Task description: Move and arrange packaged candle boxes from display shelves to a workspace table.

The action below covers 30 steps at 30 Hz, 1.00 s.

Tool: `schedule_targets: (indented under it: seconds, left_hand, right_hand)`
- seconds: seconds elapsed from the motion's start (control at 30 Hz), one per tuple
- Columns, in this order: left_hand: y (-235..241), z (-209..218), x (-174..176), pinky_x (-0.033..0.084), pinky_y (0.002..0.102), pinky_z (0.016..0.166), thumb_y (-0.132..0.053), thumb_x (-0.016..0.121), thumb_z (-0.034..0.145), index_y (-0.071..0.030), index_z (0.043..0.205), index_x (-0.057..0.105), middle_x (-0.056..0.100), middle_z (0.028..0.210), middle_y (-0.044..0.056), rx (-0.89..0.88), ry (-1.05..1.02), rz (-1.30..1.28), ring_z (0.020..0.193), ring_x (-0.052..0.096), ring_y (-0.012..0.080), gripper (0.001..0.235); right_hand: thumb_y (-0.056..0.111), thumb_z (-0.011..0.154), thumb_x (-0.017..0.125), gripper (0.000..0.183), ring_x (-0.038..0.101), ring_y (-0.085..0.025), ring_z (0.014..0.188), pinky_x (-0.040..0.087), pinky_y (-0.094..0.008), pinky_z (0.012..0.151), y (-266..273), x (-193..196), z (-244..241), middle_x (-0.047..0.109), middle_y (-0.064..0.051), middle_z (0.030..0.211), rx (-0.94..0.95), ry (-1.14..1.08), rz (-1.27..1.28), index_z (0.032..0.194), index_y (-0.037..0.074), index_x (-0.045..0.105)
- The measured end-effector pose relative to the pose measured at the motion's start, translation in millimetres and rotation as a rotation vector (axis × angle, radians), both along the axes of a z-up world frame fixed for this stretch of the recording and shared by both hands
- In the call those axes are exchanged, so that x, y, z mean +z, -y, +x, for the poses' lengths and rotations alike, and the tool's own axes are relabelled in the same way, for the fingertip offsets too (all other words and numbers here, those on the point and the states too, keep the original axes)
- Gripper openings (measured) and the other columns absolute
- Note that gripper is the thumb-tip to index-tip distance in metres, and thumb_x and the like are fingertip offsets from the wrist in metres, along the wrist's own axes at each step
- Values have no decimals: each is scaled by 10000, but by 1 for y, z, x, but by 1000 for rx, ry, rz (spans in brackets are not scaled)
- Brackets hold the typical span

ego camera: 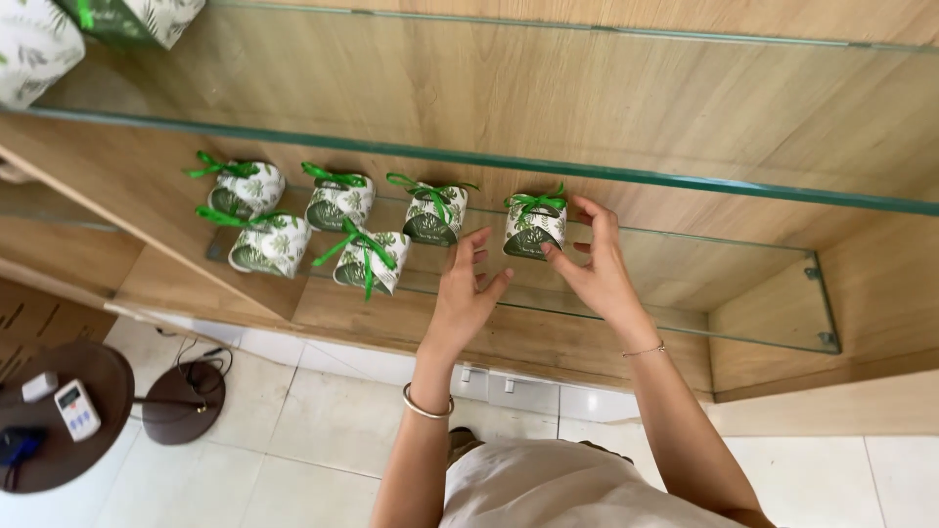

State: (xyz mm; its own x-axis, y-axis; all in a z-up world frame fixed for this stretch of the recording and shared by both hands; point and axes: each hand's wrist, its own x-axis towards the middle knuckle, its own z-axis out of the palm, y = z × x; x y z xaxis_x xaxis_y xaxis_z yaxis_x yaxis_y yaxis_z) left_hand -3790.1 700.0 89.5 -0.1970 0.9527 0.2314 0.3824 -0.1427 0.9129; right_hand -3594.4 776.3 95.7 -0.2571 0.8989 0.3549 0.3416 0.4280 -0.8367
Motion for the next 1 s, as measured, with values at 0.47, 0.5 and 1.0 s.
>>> schedule_targets:
  seconds: [0.47, 0.5, 1.0]
  left_hand:
    - [-51, -16, -12, 547, 414, 986, -207, 856, 812, -8, 1544, 311, 466, 1459, 223, -290, -44, 130, 1287, 552, 324, 935]
    - [-53, -18, -7, 588, 378, 917, -240, 865, 781, -24, 1551, 316, 479, 1433, 203, -307, -10, 67, 1252, 574, 300, 970]
    - [-57, -21, -10, 594, 318, 700, -296, 966, 642, -23, 1409, 473, 548, 1267, 104, -253, -137, 87, 868, 687, 189, 953]
  right_hand:
    - [178, 1001, 689, 464, 576, -229, 1269, 542, -360, 986, -9, -33, -26, 523, -92, 1376, -122, -194, -58, 1397, 51, 482]
    - [199, 1002, 663, 425, 600, -215, 1205, 548, -348, 941, -12, -37, -26, 529, -83, 1339, -151, -211, -131, 1360, 46, 492]
    - [222, 1077, 558, 355, 573, -157, 1063, 495, -291, 924, -9, -36, -25, 553, -96, 1209, -194, -195, -20, 1349, -5, 576]
